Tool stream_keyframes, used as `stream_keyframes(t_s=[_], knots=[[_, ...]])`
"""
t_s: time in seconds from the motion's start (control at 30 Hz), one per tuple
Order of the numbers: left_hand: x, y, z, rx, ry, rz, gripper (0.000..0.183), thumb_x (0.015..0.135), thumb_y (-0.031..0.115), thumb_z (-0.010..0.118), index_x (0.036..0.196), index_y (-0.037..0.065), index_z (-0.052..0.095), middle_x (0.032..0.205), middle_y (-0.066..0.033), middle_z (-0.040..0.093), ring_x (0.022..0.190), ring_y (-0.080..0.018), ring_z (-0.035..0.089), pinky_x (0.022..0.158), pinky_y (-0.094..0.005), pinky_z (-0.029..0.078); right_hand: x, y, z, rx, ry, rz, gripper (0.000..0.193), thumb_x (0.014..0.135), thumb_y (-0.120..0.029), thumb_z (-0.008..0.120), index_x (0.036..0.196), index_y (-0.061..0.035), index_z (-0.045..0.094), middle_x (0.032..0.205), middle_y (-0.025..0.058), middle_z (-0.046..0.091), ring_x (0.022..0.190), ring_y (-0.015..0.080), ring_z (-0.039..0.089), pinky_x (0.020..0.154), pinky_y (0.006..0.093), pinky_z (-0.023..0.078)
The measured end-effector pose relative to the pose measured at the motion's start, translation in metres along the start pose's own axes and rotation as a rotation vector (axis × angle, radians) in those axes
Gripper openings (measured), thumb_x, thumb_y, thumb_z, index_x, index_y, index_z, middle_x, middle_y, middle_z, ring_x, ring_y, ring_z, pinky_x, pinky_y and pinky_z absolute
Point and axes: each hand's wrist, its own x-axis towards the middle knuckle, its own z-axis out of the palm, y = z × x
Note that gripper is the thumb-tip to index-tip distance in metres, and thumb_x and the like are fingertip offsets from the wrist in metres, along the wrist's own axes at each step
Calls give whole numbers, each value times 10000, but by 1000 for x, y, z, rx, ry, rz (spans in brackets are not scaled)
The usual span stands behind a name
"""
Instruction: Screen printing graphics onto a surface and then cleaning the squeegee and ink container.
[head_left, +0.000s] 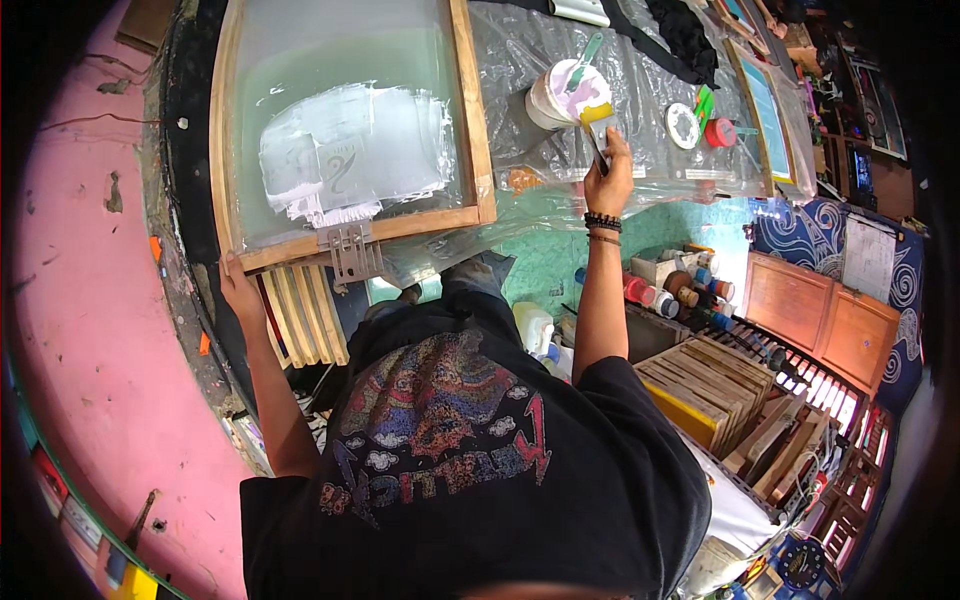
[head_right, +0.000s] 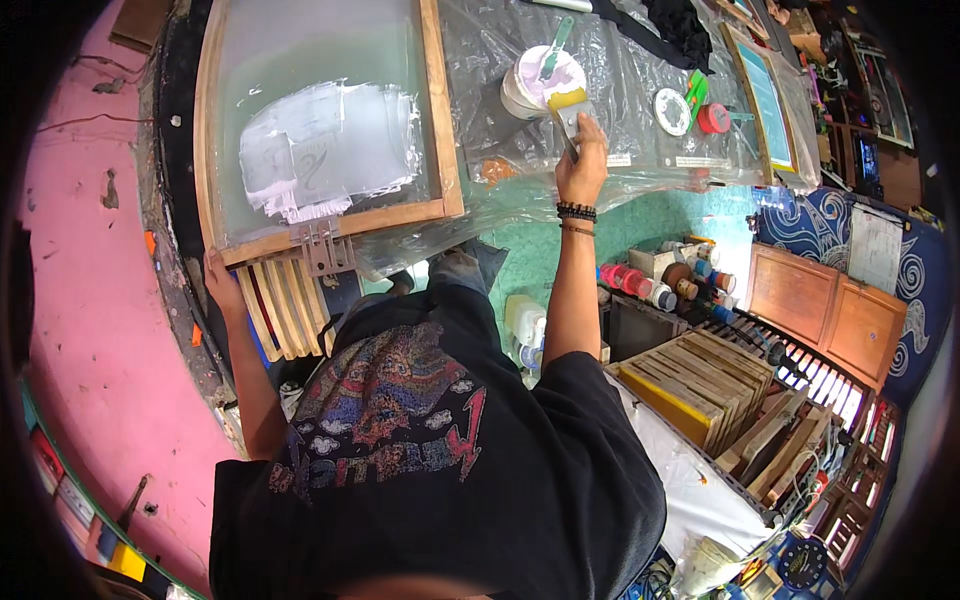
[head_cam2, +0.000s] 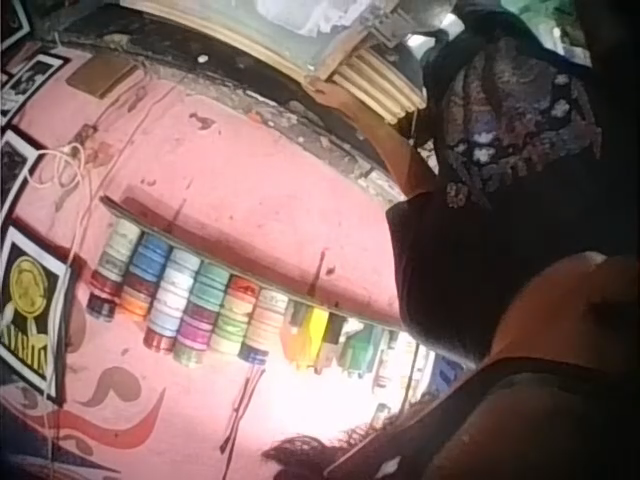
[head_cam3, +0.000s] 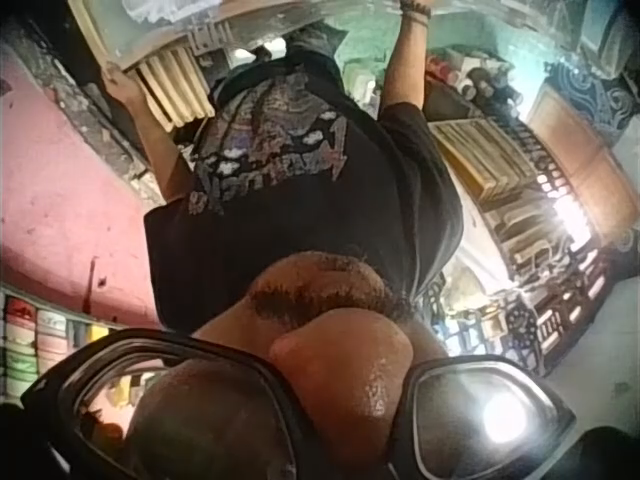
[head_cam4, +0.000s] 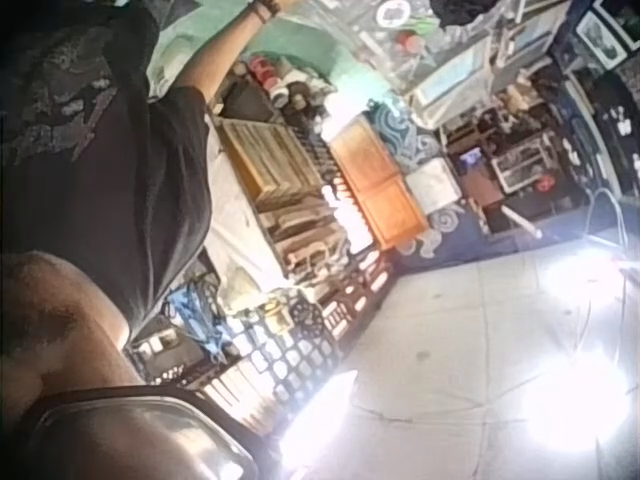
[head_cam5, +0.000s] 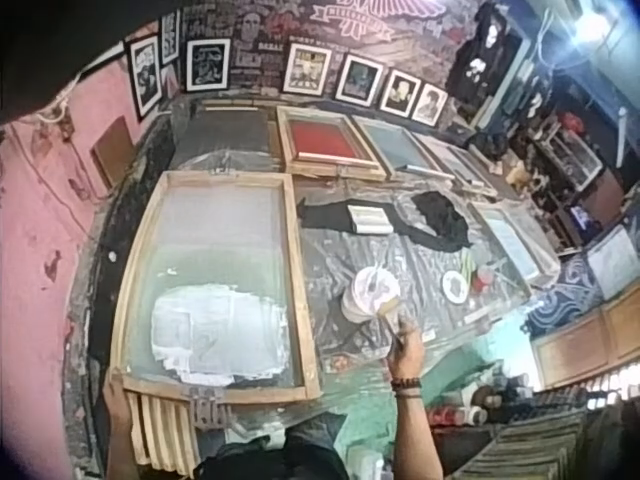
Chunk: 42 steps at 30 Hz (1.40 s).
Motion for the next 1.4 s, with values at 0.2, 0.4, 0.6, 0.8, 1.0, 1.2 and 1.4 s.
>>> stream_keyframes(t_s=[0.2, 0.4, 0.6, 0.8, 1.0, 1.2, 1.4], knots=[[5, -8, -1, 37, -8, 26, 529, 1098, 397, 446, 1286, -76, 590, 1187, -126, 654, 1122, -206, 580, 1033, -331, 425, -9, 7, 6, -95, 41, 38, 503, 734, 162, 579, 1199, -25, 624, 1334, 154, 660, 1250, 378, 606, 1100, 506, 436], [5, -15, -3, -30, -9, -56, 612, 1079, 405, 512, 1380, -126, 530, 1325, -190, 624, 1224, -237, 562, 1088, -338, 401, -8, 9, 13, -73, 72, 50, 535, 739, 164, 570, 1238, -24, 613, 1326, 169, 660, 1249, 385, 605, 1097, 493, 438], [2, -2, 0, -71, -65, -41, 561, 1084, 399, 499, 1336, -97, 567, 1250, -152, 647, 1132, -209, 589, 1011, -324, 443, -7, 9, 13, -57, 77, 170, 392, 753, 160, 573, 1103, -14, 593, 1338, 173, 656, 1250, 399, 597, 1072, 477, 448], [-5, 16, 3, -118, -41, -58, 502, 1088, 384, 497, 1294, -64, 586, 1157, -98, 651, 1038, -160, 585, 931, -300, 464, -5, 22, 13, -101, 29, 200, 422, 752, 159, 572, 1139, -5, 592, 1350, 167, 649, 1250, 389, 589, 1057, 473, 453], [-7, 25, 6, -66, -21, -116, 538, 1102, 382, 460, 1336, -89, 574, 1245, -116, 640, 1171, -183, 560, 1054, -311, 405, -9, 40, 19, -113, 109, 178, 497, 751, 156, 566, 1218, -11, 606, 1317, 158, 660, 1203, 378, 603, 1100, 492, 425], [-6, 23, 6, -64, -12, -7, 445, 1098, 348, 480, 1267, -43, 607, 1100, -65, 660, 1000, -137, 566, 918, -282, 451, -7, 68, 17, -229, 95, 47, 531, 804, 127, 573, 1311, -29, 594, 1259, 134, 675, 1225, 360, 606, 1154, 533, 379], [-8, 28, 8, -48, 20, -17, 443, 1098, 350, 481, 1261, -38, 617, 1116, -70, 662, 1039, -140, 562, 954, -288, 438, -3, 83, 4, -333, 33, 57, 524, 812, 115, 576, 1316, -30, 588, 1264, 149, 673, 1244, 334, 597, 1165, 525, 365]])
